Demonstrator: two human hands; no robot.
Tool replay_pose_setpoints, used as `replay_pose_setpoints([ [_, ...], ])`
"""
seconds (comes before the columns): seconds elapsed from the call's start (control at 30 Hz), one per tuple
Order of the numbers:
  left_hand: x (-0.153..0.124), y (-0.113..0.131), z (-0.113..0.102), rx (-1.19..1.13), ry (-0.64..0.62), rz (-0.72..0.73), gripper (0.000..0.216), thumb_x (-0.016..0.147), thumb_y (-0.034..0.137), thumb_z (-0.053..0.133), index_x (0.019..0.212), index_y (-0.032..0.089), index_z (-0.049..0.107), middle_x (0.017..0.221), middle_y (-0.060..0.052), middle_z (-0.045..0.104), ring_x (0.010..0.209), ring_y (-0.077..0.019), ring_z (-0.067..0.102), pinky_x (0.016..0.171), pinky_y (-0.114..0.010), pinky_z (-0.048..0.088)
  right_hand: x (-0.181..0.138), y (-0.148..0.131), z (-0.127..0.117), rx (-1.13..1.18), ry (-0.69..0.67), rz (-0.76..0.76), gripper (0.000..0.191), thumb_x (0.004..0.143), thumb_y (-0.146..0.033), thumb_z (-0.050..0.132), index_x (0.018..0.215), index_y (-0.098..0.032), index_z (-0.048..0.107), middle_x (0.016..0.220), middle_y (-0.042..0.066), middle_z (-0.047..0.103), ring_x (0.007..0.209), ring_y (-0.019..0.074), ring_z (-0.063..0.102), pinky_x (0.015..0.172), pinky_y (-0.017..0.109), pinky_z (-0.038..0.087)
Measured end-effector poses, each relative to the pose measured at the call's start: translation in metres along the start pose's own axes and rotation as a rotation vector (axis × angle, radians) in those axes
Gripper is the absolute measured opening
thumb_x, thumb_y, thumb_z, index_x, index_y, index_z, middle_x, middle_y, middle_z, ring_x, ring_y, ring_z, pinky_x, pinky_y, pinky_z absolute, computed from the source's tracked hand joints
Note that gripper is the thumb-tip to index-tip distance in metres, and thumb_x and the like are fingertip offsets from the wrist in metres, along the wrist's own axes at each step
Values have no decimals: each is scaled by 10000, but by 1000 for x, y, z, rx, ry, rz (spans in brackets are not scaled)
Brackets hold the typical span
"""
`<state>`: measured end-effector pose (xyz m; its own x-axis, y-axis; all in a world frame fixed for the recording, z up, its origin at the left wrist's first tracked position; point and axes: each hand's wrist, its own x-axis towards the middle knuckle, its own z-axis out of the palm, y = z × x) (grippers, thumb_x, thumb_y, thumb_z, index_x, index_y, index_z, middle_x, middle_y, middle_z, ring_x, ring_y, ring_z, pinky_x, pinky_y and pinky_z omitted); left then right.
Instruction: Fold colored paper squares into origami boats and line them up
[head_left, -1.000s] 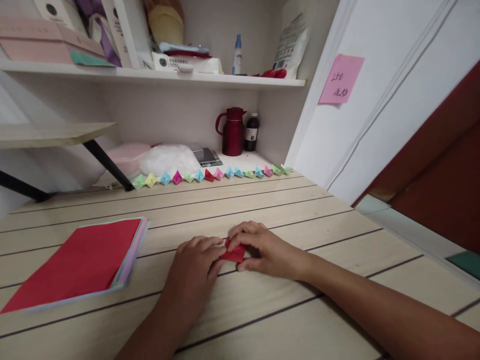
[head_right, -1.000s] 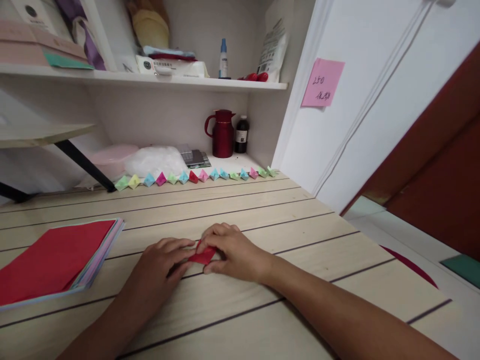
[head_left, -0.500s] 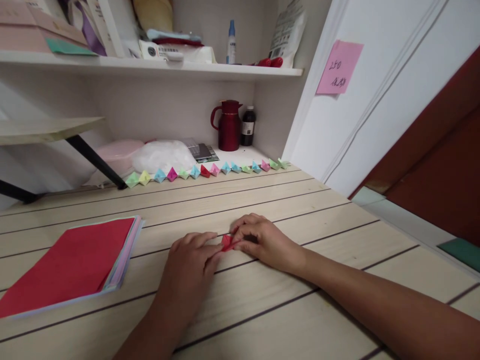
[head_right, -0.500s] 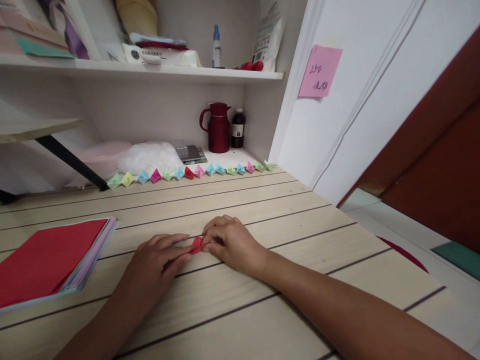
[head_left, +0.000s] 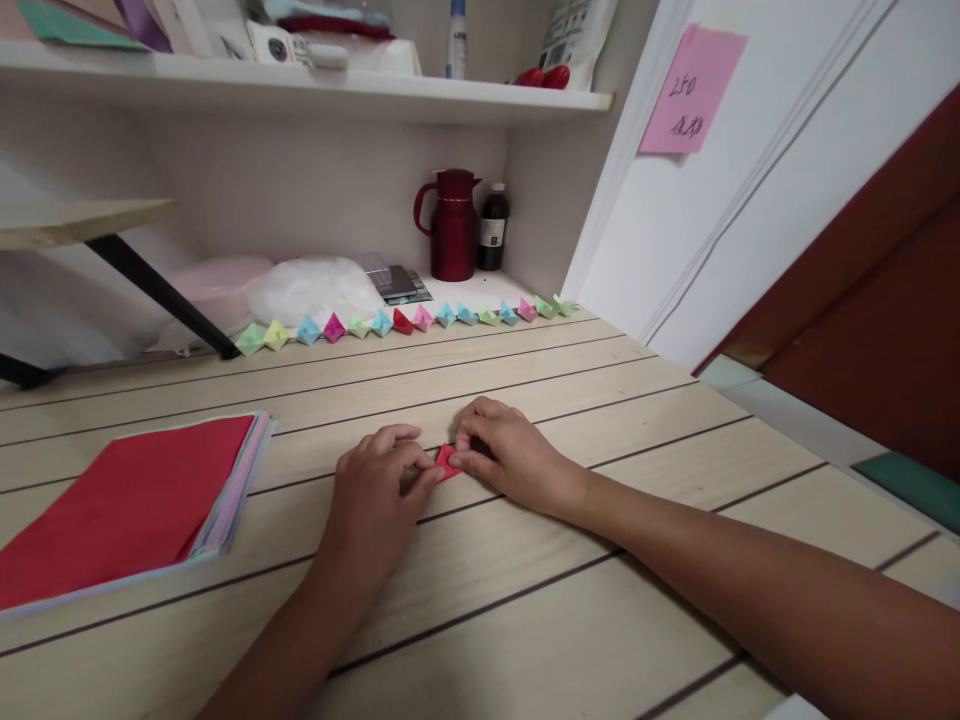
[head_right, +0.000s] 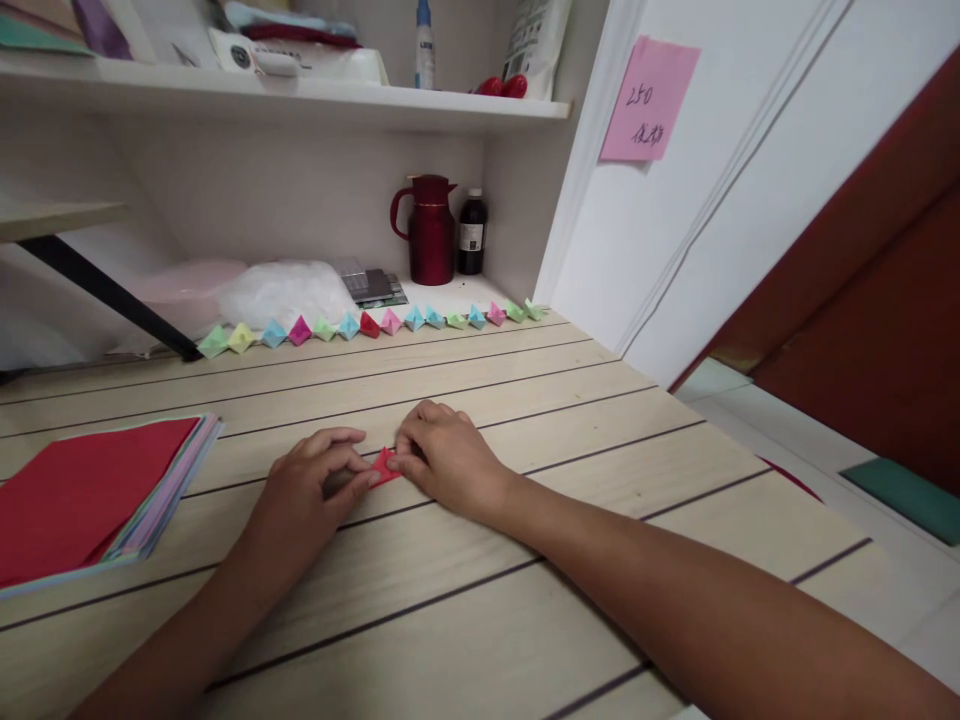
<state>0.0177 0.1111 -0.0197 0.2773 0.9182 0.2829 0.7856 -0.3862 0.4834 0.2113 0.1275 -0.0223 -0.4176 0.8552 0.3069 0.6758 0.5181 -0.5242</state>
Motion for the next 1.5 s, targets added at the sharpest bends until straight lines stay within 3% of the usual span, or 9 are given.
replay_pose_setpoints([
  [0.27,0,1,5,86,21,25,86,813,221,639,756,207,576,1074,-52,655,1055,-252,583,893,-432,436,3,-3,2,-63,9,36,91,861,-254,634,837,-193,571,901,38,568,899,190,524,819,328,398],
  [0.33,-1,3,6,104,27,30,59,827,218,624,874,206,592,1082,-55,655,1044,-250,580,896,-432,436,4,-2,3,-57,16,34,90,853,-249,643,875,-197,573,910,39,565,906,192,524,819,324,398],
  [0.47,-3,4,6,129,24,73,284,864,226,580,1146,248,604,1230,-60,614,1124,-251,555,942,-436,425,7,0,2,-7,15,38,118,820,-245,683,879,-204,590,901,28,560,861,175,533,798,304,405],
  [0.73,-6,0,4,240,-21,133,269,907,286,545,1114,372,694,1292,-29,637,1155,-288,545,938,-492,398,4,8,-2,189,39,60,70,794,-196,700,854,-184,665,886,24,592,760,131,559,713,263,446],
  [0.87,-8,2,1,238,-25,113,276,906,279,552,1127,376,684,1304,-20,634,1164,-272,545,939,-477,389,-4,5,-10,256,171,76,50,832,-163,643,838,-187,687,831,18,657,740,133,578,678,254,456],
  [1.07,-10,4,2,247,6,109,243,903,275,556,1073,347,713,1285,-26,648,1142,-268,561,939,-465,386,-18,-14,-2,-69,74,-251,190,926,-188,532,1001,-203,706,973,78,698,932,199,598,839,334,481],
  [1.2,-10,0,5,205,30,100,268,895,243,555,1094,350,700,1278,-26,651,1148,-262,557,944,-468,375,-28,-22,4,-281,-25,-326,244,952,-249,490,1093,-183,679,1054,120,684,985,238,573,856,376,483],
  [1.33,-8,-5,4,107,8,32,263,862,290,612,1117,311,673,1274,-26,652,1170,-244,551,972,-455,357,-24,-21,-1,-160,-18,-229,211,950,-280,505,1020,-207,690,1049,87,689,980,222,582,866,366,472],
  [1.5,-8,-4,-1,84,-6,8,325,858,289,610,1182,269,613,1283,-42,641,1190,-235,540,986,-438,342,1,-9,0,145,-2,-3,148,855,-243,640,722,-182,620,815,25,637,778,153,584,733,282,459],
])
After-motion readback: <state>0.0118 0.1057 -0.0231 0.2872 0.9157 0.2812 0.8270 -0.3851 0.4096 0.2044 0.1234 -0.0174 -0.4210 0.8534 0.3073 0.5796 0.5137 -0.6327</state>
